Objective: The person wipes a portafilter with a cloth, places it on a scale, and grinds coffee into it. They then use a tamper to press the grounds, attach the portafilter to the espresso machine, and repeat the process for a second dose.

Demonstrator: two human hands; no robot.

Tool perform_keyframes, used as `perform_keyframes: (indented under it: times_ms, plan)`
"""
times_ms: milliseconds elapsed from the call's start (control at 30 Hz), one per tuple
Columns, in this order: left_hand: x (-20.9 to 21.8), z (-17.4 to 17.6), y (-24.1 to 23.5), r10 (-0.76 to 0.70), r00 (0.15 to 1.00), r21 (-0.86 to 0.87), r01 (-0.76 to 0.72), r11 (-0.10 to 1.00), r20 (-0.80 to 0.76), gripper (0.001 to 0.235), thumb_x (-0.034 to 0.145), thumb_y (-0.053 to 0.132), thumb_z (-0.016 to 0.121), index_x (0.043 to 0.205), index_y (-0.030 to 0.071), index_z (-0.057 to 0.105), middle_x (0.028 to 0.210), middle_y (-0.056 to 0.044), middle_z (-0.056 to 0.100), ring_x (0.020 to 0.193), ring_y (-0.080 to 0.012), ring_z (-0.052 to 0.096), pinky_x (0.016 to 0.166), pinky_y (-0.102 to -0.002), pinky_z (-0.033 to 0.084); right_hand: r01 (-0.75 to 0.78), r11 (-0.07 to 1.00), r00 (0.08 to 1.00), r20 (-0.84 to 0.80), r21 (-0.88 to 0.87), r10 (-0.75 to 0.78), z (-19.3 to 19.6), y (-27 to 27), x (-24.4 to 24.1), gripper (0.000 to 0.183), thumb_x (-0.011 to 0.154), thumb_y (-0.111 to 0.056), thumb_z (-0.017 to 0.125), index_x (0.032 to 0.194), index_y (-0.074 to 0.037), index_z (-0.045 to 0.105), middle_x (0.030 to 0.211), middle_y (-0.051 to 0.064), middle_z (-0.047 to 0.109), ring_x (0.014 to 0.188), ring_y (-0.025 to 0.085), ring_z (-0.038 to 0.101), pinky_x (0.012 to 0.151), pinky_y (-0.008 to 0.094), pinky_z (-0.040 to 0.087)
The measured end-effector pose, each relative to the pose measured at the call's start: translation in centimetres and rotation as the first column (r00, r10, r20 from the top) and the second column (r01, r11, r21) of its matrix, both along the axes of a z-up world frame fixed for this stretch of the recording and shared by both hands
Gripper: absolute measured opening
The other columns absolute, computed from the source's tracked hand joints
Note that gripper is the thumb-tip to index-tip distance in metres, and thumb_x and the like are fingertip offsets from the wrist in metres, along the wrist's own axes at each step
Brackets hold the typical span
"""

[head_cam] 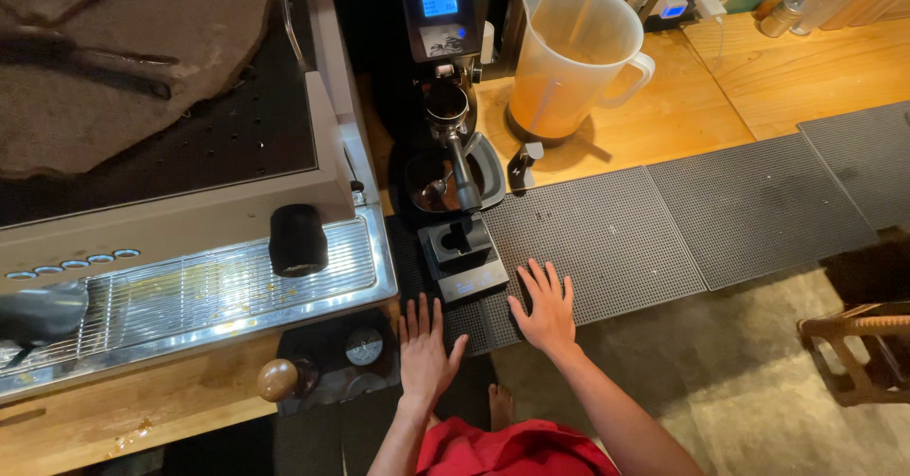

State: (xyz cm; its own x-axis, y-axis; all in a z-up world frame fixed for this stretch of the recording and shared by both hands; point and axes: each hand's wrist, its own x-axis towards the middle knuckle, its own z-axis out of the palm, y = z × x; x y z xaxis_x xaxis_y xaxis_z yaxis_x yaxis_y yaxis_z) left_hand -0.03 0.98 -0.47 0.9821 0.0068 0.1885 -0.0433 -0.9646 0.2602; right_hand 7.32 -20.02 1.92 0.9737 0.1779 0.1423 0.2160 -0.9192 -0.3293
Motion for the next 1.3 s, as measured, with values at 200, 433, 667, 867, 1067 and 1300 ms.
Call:
perform_keyframes:
  times_ms: [200,433,667,867,1067,1300]
  plan:
    - [0.0,0.1,0.1,-0.007,0.999,0.005,0.007,1.000,0.036,0.078,0.083,0.056,0.052,0.140,0.007,0.035,0.148,-0.019,0.028,0.137,-0.0373,0.025,0.109,-0.049,0.023,0.011,1.000,1.000,0.026,0.024,-0.011,-0.2,0.1,-0.1,0.052,0.087,-0.043,0.048,0.132,-0.017,0.048,0.145,0.002,0.039,0.138,0.027,0.027,0.110,0.055,0.015]
    - [0.1,0.1,-0.1,0.028,0.999,0.030,-0.029,0.999,0.023,0.078,0.083,0.056,0.050,0.141,0.007,0.033,0.149,-0.018,0.026,0.137,-0.0374,0.022,0.108,-0.049,0.022,-0.012,1.000,0.999,0.050,-0.010,0.012,-0.7,-0.2,-0.3,0.051,0.087,-0.043,0.048,0.132,-0.018,0.049,0.145,0.002,0.039,0.138,0.027,0.028,0.110,0.054,0.016]
    - [0.0,-0.8,-0.4,0.063,0.997,-0.017,-0.062,0.998,0.033,0.081,0.081,0.056,0.054,0.142,0.008,0.031,0.150,-0.017,0.024,0.139,-0.0346,0.020,0.110,-0.048,0.017,-0.222,0.975,0.974,0.048,-0.002,0.222,-2.5,-1.7,-1.2,0.055,0.089,-0.037,0.047,0.136,-0.010,0.043,0.147,0.007,0.036,0.139,0.031,0.025,0.111,0.054,0.016]
    - [-3.4,0.6,-1.0,0.042,0.999,-0.062,-0.041,0.997,0.001,0.077,0.079,0.050,0.058,0.139,0.006,0.037,0.147,-0.020,0.029,0.136,-0.0373,0.024,0.108,-0.048,0.021,-0.434,0.885,0.895,-0.034,0.172,0.445,-2.6,-1.4,-3.5,0.046,0.086,-0.029,0.055,0.129,-0.012,0.051,0.145,0.006,0.040,0.140,0.027,0.028,0.113,0.053,0.012]
    - [-12.8,2.4,-1.9,0.137,0.985,-0.391,-0.169,0.905,-0.108,0.057,0.081,0.037,0.059,0.130,0.010,0.048,0.138,-0.015,0.040,0.129,-0.0315,0.034,0.106,-0.052,0.022,-0.722,0.589,0.619,-0.042,0.362,0.784,-0.6,4.5,-4.3,0.029,0.084,-0.021,0.058,0.111,-0.016,0.064,0.118,-0.001,0.064,0.113,0.017,0.056,0.107,0.044,0.029]
    - [-23.7,3.9,2.1,0.864,0.432,-0.792,-0.607,0.066,-0.259,0.036,0.085,0.027,0.056,0.118,0.015,0.063,0.114,0.001,0.067,0.102,-0.0115,0.062,0.093,-0.026,0.044,-0.874,0.221,0.169,-0.156,0.432,0.973,4.5,17.3,-6.7,0.023,0.084,-0.025,0.060,0.103,-0.013,0.068,0.099,0.001,0.071,0.092,0.018,0.066,0.081,0.032,0.048]
